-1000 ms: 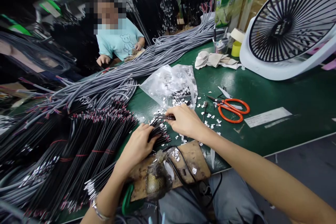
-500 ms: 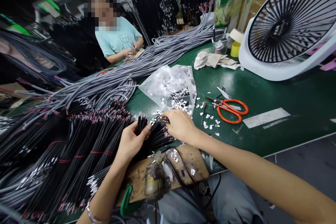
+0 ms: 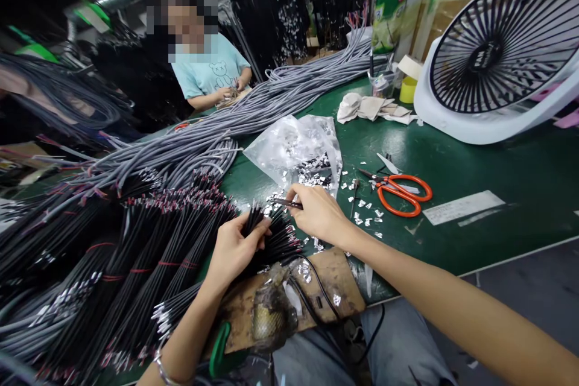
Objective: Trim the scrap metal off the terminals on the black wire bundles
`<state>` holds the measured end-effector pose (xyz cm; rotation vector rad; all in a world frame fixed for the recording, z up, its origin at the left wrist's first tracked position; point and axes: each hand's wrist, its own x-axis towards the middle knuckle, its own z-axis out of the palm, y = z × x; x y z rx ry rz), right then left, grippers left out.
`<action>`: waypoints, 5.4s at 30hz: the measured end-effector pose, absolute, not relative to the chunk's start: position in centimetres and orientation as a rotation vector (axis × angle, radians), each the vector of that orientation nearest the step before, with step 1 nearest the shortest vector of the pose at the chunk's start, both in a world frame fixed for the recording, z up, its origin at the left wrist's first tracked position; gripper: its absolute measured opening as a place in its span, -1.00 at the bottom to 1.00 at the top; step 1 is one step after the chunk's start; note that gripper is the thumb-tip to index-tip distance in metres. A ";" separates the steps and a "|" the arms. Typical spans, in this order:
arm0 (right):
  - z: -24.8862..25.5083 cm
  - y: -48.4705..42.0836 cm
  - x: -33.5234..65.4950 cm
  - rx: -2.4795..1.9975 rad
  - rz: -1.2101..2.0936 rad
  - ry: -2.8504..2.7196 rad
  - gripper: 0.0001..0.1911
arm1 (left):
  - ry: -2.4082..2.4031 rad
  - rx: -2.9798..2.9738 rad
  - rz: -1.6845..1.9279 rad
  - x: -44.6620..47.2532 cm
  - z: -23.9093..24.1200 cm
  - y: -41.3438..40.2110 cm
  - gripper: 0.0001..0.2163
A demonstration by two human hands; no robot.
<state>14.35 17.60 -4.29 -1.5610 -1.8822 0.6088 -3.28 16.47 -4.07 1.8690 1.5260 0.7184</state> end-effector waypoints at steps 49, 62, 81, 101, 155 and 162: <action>-3.0 15.9 13.3 -1.106 0.724 -1.729 -0.89 | 1.310 1.613 1.170 -2.9 -3.2 15.3 -0.75; -2.7 15.3 13.1 -1.089 0.834 -1.678 -0.81 | 1.311 1.672 1.030 -3.3 -2.8 14.3 -0.91; -2.6 15.0 12.9 -1.061 0.930 -1.631 -0.83 | 1.331 1.577 1.132 -3.3 -3.4 14.3 -0.87; -3.5 15.4 12.9 -1.104 1.029 -1.637 -0.83 | 1.052 1.479 0.873 -3.6 -2.5 14.9 -0.77; -2.4 14.9 12.7 -1.083 1.166 -1.508 -0.80 | 1.296 1.583 1.183 -2.8 -3.5 14.1 -0.88; -2.7 15.1 12.9 -1.095 1.179 -1.539 -0.82 | 1.251 1.563 1.123 -3.0 -3.0 14.4 -0.88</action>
